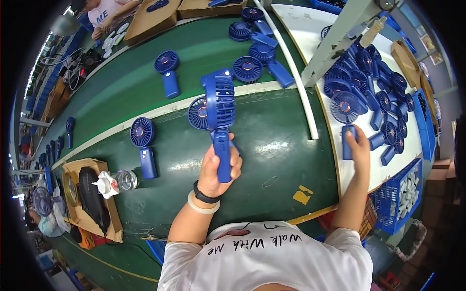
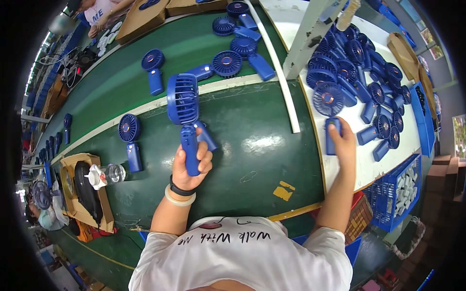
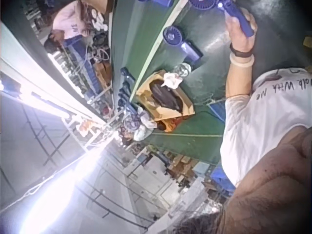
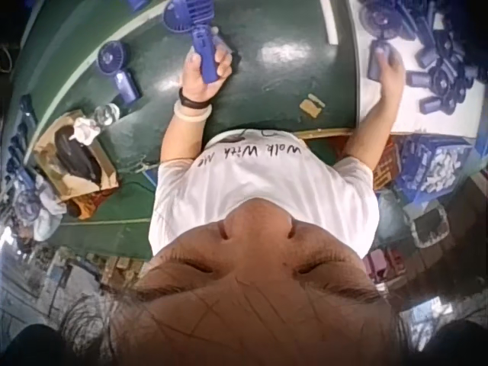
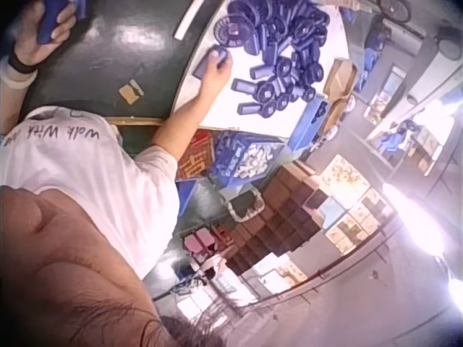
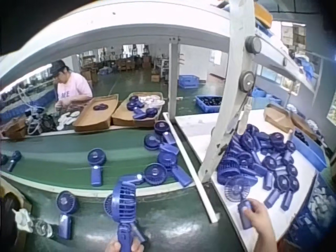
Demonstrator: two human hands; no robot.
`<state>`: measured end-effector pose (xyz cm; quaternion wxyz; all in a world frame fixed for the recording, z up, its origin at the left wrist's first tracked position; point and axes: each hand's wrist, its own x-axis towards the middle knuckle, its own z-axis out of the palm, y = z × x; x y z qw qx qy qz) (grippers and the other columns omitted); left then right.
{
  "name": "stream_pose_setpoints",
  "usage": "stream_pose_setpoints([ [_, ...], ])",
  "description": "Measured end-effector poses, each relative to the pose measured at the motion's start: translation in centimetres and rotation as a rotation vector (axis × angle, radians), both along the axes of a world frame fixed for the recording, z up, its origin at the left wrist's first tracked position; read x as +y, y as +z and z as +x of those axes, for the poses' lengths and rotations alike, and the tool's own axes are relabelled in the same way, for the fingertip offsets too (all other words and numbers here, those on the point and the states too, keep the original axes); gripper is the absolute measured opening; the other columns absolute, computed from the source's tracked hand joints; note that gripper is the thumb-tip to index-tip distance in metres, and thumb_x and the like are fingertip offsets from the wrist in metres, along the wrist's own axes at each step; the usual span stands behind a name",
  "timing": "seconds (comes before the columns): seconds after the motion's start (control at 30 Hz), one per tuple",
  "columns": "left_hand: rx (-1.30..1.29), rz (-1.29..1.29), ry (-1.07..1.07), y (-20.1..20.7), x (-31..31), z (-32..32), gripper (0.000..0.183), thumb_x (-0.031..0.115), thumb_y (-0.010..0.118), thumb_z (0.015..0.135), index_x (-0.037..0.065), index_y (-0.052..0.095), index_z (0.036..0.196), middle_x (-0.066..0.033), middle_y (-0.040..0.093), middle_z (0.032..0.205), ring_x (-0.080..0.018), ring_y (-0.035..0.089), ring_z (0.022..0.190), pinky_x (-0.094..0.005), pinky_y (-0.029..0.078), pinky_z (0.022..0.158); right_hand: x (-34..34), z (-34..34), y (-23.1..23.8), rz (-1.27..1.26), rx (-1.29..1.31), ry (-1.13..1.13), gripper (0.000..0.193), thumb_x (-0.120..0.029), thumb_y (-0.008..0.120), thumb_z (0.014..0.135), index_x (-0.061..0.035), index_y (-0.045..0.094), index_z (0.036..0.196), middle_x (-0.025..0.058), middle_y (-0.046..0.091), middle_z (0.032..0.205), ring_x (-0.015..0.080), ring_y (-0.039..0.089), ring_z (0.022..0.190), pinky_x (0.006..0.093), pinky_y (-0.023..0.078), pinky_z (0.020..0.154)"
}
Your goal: The person assembles portable handheld fans by attaching the fan head to the handle base. They repeatedly pick up components, align them, and snap them together. The person also tests the fans by pressing a button to check the blade rotation and compares different units. The assembly takes place on a green workbench in a factory setting.
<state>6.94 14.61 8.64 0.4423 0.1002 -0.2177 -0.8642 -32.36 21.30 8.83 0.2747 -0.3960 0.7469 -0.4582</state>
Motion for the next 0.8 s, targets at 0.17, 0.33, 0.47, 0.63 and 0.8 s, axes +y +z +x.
stream_pose_setpoints([
  [0.17, 0.089, 0.165, 0.015, -0.5, 0.0, -0.3, 0.057, 0.038, 0.062, 0.085, 0.010, 0.039, 0.129, -0.0056, 0.050, 0.080, -0.0139, 0.050, 0.060, -0.0232, 0.040, 0.048, 0.4, -2.5, 1.1, 0.147, 0.480, -0.119, 0.045, -0.014, 0.065, 0.083, -0.0011, 0.051, 0.124, 0.0096, 0.063, 0.096, 0.0146, 0.056, 0.080, 0.0250, 0.045, 0.076],
  [0.33, 0.066, 0.139, 0.056, -0.7, -0.4, -0.8, 0.057, 0.037, 0.063, 0.084, 0.009, 0.040, 0.128, -0.0057, 0.051, 0.078, -0.0140, 0.050, 0.059, -0.0235, 0.041, 0.048, -1.3, 1.6, 2.3, -0.157, 1.145, -0.209, 0.043, -0.012, 0.068, 0.077, -0.0053, 0.055, 0.117, 0.0151, 0.052, 0.117, 0.0326, 0.046, 0.111, 0.0429, 0.035, 0.095],
  [0.47, -0.014, -0.007, 0.175, -1.0, -0.8, 2.2, 0.057, 0.042, 0.059, 0.086, 0.011, 0.038, 0.129, -0.0032, 0.046, 0.078, -0.0119, 0.046, 0.062, -0.0218, 0.036, 0.047, -4.8, 10.7, 2.9, -0.357, 0.804, 0.248, 0.035, -0.003, 0.063, 0.076, -0.0049, 0.056, 0.110, 0.0149, 0.053, 0.112, 0.0324, 0.049, 0.108, 0.0414, 0.037, 0.094],
  [0.63, -0.224, 0.008, 0.443, -1.7, 1.4, 6.6, 0.052, 0.037, 0.065, 0.081, 0.004, 0.047, 0.118, -0.0041, 0.053, 0.076, -0.0123, 0.049, 0.057, -0.0247, 0.041, 0.051, -6.9, 22.3, 1.4, -0.269, 0.507, 0.728, 0.036, -0.007, 0.064, 0.077, -0.0032, 0.056, 0.111, 0.0183, 0.055, 0.108, 0.0347, 0.052, 0.103, 0.0387, 0.041, 0.091],
  [0.8, -0.485, 0.075, 0.568, -0.1, 3.4, 9.5, 0.035, 0.012, 0.063, 0.080, 0.005, 0.047, 0.110, -0.0027, 0.052, 0.082, -0.0098, 0.054, 0.065, -0.0240, 0.046, 0.055, -7.6, 28.3, 0.8, -0.101, 0.685, 0.878, 0.070, -0.014, 0.070, 0.074, 0.0025, 0.033, 0.132, 0.0269, 0.038, 0.126, 0.0425, 0.040, 0.115, 0.0440, 0.035, 0.098],
])
